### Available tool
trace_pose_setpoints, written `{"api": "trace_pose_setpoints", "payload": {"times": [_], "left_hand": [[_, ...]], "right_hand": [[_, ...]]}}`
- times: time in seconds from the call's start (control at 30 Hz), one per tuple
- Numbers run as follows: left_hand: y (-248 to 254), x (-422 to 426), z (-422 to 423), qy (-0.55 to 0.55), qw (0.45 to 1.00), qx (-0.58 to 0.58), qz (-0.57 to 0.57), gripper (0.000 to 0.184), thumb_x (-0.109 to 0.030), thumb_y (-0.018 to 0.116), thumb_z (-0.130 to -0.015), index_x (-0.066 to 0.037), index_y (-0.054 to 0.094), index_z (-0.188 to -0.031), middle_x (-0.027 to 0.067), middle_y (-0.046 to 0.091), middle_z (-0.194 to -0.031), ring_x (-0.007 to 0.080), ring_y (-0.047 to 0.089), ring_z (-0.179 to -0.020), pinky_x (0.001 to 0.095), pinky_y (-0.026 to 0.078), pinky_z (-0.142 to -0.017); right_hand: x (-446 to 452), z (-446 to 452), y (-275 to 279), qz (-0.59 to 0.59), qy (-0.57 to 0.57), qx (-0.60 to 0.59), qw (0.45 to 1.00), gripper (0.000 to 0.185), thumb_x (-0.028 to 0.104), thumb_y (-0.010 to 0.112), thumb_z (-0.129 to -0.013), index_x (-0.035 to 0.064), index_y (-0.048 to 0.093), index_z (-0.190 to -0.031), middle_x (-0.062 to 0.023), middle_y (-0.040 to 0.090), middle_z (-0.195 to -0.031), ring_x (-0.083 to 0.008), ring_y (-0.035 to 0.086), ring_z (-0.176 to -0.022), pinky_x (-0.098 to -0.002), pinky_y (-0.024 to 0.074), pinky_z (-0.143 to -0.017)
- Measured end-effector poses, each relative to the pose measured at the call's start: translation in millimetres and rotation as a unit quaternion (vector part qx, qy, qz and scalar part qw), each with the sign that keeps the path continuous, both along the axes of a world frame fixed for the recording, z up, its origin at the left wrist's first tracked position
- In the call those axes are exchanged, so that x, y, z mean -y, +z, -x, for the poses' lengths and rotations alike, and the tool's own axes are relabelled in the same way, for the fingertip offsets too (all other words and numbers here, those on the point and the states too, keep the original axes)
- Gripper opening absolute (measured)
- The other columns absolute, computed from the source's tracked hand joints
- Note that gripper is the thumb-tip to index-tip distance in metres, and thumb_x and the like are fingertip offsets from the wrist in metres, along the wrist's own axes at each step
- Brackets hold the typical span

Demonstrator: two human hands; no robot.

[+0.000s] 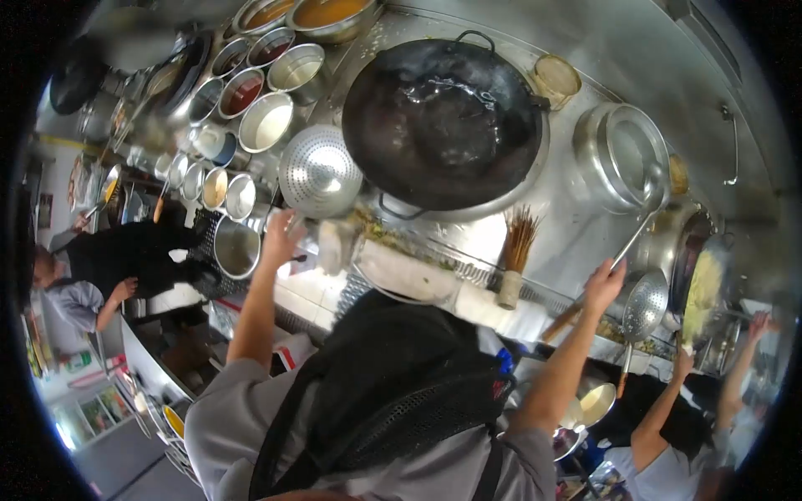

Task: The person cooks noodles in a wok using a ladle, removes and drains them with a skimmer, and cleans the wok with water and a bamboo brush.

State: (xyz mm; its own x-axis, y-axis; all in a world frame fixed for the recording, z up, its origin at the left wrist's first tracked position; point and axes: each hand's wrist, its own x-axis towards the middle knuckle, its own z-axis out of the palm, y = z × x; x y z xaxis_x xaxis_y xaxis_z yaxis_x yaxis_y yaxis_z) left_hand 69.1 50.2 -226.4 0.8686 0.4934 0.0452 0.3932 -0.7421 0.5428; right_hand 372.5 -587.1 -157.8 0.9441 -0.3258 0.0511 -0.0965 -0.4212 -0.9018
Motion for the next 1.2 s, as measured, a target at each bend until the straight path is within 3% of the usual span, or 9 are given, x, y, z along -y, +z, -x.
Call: {"api": "trace_pose_setpoints", "payload": {"times": [0.17, 0.37, 0.5, 0.57, 0.83, 0.9, 0.93, 1.0, 1.2], "left_hand": [[-41.1, 75.3, -8.5, -0.019, 0.986, 0.038, 0.163, 0.066, -0.016, 0.075, -0.083, 0.001, 0.041, -0.137, 0.0231, 0.054, -0.122, 0.0406, 0.054, -0.111, 0.0457, 0.045, -0.095], [1.8, 61.3, -37.5, -0.084, 0.995, -0.003, -0.05, 0.063, -0.022, 0.074, -0.086, 0.002, 0.045, -0.135, 0.0236, 0.053, -0.122, 0.0439, 0.051, -0.113, 0.0494, 0.043, -0.099], [89.5, 102.4, -130.5, -0.003, 0.982, 0.172, -0.077, 0.055, -0.014, 0.076, -0.083, 0.0, 0.05, -0.13, 0.0216, 0.058, -0.12, 0.0393, 0.055, -0.112, 0.0458, 0.046, -0.096], [133.7, 143.3, -181.6, 0.025, 0.969, 0.214, 0.121, 0.051, -0.014, 0.075, -0.083, -0.003, 0.054, -0.129, 0.0197, 0.058, -0.12, 0.0359, 0.056, -0.113, 0.0427, 0.047, -0.095], [78.6, 240.5, -375.9, -0.069, 0.916, 0.27, 0.289, 0.022, -0.012, 0.068, -0.088, -0.004, 0.061, -0.107, 0.0101, 0.067, -0.092, 0.0189, 0.066, -0.084, 0.0328, 0.054, -0.076], [71.1, 266.2, -404.7, -0.054, 0.909, 0.237, 0.339, 0.021, -0.013, 0.067, -0.084, 0.0, 0.061, -0.101, 0.0124, 0.068, -0.083, 0.0241, 0.069, -0.076, 0.0362, 0.055, -0.069], [74.6, 274.4, -411.6, -0.054, 0.907, 0.241, 0.342, 0.021, -0.013, 0.067, -0.084, 0.0, 0.061, -0.101, 0.0124, 0.068, -0.083, 0.0241, 0.069, -0.076, 0.0362, 0.055, -0.069], [83.3, 293.6, -423.3, -0.024, 0.887, 0.12, 0.446, 0.025, -0.012, 0.068, -0.085, 0.001, 0.06, -0.105, 0.0117, 0.068, -0.081, 0.0218, 0.066, -0.066, 0.0343, 0.054, -0.062], [133.2, 288.3, -413.1, -0.052, 0.919, 0.025, 0.389, 0.013, -0.005, 0.057, -0.083, 0.004, 0.066, -0.079, 0.0153, 0.069, -0.071, 0.0223, 0.067, -0.054, 0.0383, 0.057, -0.051]], "right_hand": [[32.4, -115.9, 9.5, 0.098, -0.04, -0.045, 0.993, 0.043, 0.023, 0.055, -0.098, -0.002, 0.051, -0.133, -0.006, 0.054, -0.063, -0.0154, 0.051, -0.045, -0.033, 0.0422, -0.04], [68.3, -211.7, -8.1, 0.205, -0.01, -0.143, 0.968, 0.026, 0.025, 0.053, -0.099, 0.0012, 0.06, -0.107, -0.0067, 0.056, -0.06, -0.0175, 0.051, -0.041, -0.0352, 0.0422, -0.038], [102.7, -244.7, -78.1, -0.272, 0.103, -0.143, 0.946, 0.026, 0.025, 0.053, -0.1, 0.0133, 0.055, -0.078, 0.0037, 0.04, -0.055, -0.0113, 0.038, -0.044, -0.0263, 0.0323, -0.04], [85.2, -224.2, -54.4, -0.434, 0.067, -0.213, 0.873, 0.034, 0.031, 0.051, -0.103, 0.0186, 0.045, -0.073, 0.0061, 0.037, -0.058, -0.0081, 0.036, -0.047, -0.0271, 0.0299, -0.041], [8.2, -101.7, 86.4, -0.503, 0.112, -0.257, 0.817, 0.03, 0.036, 0.048, -0.105, 0.0148, 0.051, -0.083, 0.0063, 0.044, -0.06, -0.004, 0.033, -0.039, -0.02, 0.0279, -0.032], [29.8, -103.6, 72.4, -0.486, 0.222, -0.287, 0.795, 0.032, 0.033, 0.045, -0.106, 0.0062, 0.058, -0.119, 0.0039, 0.05, -0.069, -0.0032, 0.04, -0.044, -0.0202, 0.0337, -0.035], [-13.0, -72.8, 116.7, -0.455, 0.175, -0.268, 0.831, 0.025, 0.032, 0.047, -0.105, 0.0127, 0.05, -0.089, 0.0044, 0.047, -0.065, -0.0035, 0.036, -0.041, -0.0191, 0.0295, -0.032], [-36.1, -49.3, 138.8, -0.403, 0.238, -0.272, 0.841, 0.022, 0.03, 0.048, -0.104, 0.0125, 0.049, -0.09, 0.0029, 0.048, -0.067, -0.0037, 0.037, -0.042, -0.0195, 0.0292, -0.032], [-76.4, -8.3, 114.7, -0.182, 0.272, -0.144, 0.934, 0.048, 0.024, 0.055, -0.103, 0.0066, 0.043, -0.146, 0.0018, 0.052, -0.071, -0.0047, 0.043, -0.046, -0.0209, 0.0324, -0.037]]}}
